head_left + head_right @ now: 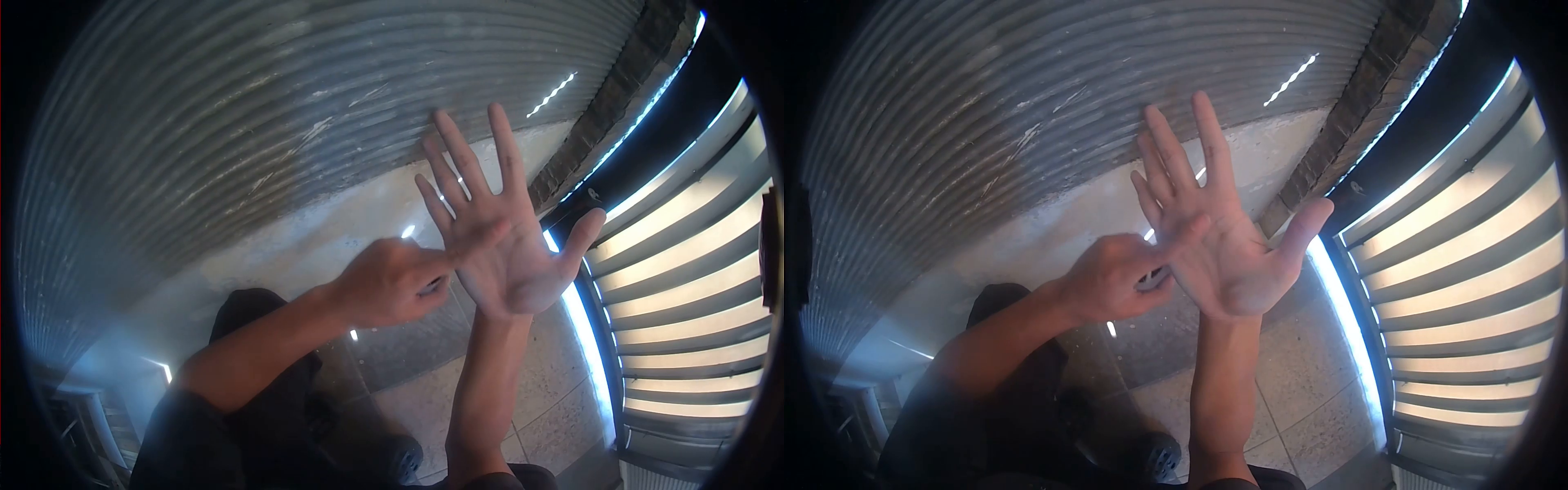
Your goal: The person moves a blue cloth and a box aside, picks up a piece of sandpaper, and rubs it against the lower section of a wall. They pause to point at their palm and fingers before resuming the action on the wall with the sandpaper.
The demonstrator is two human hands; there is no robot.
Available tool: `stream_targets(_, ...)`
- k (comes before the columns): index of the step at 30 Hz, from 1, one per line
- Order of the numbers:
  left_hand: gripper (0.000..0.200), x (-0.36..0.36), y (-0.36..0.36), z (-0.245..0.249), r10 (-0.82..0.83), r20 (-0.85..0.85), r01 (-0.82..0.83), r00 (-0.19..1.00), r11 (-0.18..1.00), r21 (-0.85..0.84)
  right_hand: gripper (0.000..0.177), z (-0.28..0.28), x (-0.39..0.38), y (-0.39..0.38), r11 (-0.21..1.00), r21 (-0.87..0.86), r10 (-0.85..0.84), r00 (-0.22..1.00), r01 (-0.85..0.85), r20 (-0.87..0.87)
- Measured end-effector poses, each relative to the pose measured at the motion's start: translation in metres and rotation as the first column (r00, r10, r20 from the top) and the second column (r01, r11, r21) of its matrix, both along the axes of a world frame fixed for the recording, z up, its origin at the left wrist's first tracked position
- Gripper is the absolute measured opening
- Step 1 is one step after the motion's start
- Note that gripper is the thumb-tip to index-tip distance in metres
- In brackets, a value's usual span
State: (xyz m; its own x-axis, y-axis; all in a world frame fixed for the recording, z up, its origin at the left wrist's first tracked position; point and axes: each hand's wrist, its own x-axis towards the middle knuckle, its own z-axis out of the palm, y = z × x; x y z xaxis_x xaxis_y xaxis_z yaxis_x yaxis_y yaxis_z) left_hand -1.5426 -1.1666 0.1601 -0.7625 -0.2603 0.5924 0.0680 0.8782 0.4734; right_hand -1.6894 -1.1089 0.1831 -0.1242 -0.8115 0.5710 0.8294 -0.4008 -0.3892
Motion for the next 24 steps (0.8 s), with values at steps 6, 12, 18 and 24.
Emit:
stream_targets(6,0.071,0.001,0.003,0.001,-0.148,0.129,0.176,0.981,0.953,-0.245,0.123,0.005,-0.004,0.006,0.999,0.030,-0.039,0.999,0.038,0.021)
stream_targets(12,0.072,-0.006,0.004,-0.011,0.004,0.051,0.010,0.999,0.960,-0.280,0.124,0.009,0.002,0.009,0.995,0.025,-0.094,0.995,0.095,-0.026)
stream_targets(18,0.068,-0.004,0.013,0.008,0.082,0.132,-0.024,0.988,0.920,-0.392,0.124,0.000,-0.008,0.012,0.981,0.020,-0.189,0.980,0.191,-0.065)
stream_targets(24,0.057,-0.010,0.011,-0.003,0.059,-0.019,-0.062,0.998,0.899,-0.433,0.125,-0.005,-0.010,0.010,0.975,0.065,-0.208,0.975,0.213,-0.078)
